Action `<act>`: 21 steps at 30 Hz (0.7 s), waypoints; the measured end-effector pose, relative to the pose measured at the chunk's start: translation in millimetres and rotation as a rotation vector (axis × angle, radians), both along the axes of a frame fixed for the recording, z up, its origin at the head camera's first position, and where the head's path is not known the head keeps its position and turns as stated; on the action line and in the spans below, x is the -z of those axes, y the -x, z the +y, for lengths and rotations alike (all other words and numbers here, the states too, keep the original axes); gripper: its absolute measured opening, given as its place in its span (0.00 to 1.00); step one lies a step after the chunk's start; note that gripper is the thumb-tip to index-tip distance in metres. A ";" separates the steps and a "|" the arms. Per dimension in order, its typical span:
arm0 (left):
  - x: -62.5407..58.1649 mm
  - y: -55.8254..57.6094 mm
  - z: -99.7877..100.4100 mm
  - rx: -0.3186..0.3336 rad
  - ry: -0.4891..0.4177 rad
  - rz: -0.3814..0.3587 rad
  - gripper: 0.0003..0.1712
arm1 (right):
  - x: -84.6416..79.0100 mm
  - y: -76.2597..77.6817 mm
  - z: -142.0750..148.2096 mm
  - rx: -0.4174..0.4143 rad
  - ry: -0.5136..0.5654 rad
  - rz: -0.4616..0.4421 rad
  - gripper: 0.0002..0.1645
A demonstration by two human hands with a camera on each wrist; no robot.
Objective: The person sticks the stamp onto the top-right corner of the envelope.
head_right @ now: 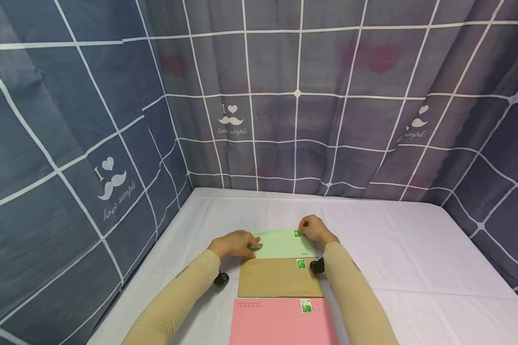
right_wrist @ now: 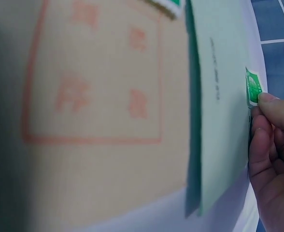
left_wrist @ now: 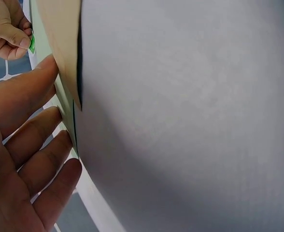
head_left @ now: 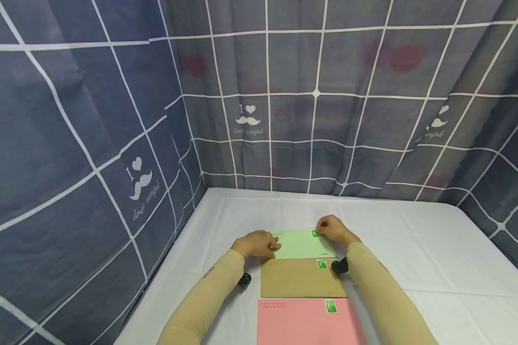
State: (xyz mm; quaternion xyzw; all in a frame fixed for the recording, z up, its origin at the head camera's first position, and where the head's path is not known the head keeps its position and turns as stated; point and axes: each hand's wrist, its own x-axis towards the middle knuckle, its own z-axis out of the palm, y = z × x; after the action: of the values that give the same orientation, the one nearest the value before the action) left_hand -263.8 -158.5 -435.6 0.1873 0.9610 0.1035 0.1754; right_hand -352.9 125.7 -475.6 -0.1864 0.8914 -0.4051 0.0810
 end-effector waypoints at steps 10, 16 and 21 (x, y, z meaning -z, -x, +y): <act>-0.2 -0.9 0.5 0.001 -0.003 0.000 0.27 | -2.6 -1.1 -2.6 0.013 -0.085 0.049 0.06; -1.9 -0.9 0.2 -0.008 -0.011 -0.002 0.27 | -4.4 0.2 -4.5 0.020 -0.122 0.060 0.07; -1.1 -1.6 0.0 -0.004 -0.013 -0.004 0.27 | -5.2 0.6 -5.3 0.013 -0.146 0.055 0.07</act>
State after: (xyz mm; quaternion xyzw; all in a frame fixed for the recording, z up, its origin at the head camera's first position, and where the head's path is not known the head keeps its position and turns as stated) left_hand -262.2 -158.5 -434.5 0.1861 0.9603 0.1105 0.1760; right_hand -353.5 120.3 -470.4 -0.1851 0.9216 -0.3344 0.0673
